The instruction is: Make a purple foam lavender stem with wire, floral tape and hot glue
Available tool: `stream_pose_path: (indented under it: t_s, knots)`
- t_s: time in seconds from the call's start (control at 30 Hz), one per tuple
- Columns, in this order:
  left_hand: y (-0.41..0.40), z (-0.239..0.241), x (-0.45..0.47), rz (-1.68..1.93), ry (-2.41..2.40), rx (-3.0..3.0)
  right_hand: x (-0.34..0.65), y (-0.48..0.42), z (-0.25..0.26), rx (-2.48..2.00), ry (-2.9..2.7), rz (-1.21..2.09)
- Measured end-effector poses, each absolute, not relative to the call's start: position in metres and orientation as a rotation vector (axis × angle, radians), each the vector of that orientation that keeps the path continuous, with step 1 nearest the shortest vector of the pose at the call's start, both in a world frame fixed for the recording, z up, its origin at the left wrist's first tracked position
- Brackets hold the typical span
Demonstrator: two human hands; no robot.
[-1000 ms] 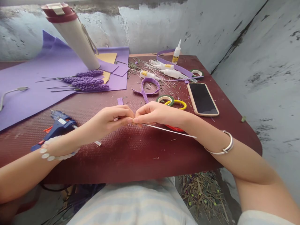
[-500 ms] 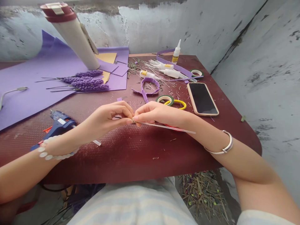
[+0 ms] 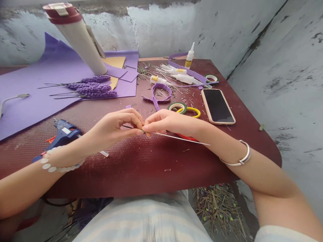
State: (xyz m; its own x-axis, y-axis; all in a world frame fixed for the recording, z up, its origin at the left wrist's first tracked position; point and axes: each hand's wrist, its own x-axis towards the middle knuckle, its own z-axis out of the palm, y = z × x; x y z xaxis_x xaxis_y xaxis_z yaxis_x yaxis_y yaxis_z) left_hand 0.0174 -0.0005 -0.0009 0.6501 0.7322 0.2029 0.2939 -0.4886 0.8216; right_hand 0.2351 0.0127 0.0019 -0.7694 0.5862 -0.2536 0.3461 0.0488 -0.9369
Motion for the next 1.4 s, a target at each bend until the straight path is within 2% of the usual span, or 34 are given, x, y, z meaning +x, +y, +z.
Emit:
stream_pose_path:
  t_s: [0.57, 1.07, 1.4]
  knots:
    - [-0.0008, -0.0068, 0.0161, 0.683, 0.829, 2.068, 0.2332, 0.0126, 0.0047, -0.985, -2.172, 1.819]
    - [-0.0008, 0.0012, 0.0159, 0.421, 0.870, 2.064, 0.2344, 0.0132, 0.0054, -0.913, -2.137, 1.836]
    - [-0.0010, -0.0019, 0.0151, 0.483, 0.900, 2.015, 0.2359, 0.0161, 0.0010, -0.908, -2.166, 1.803]
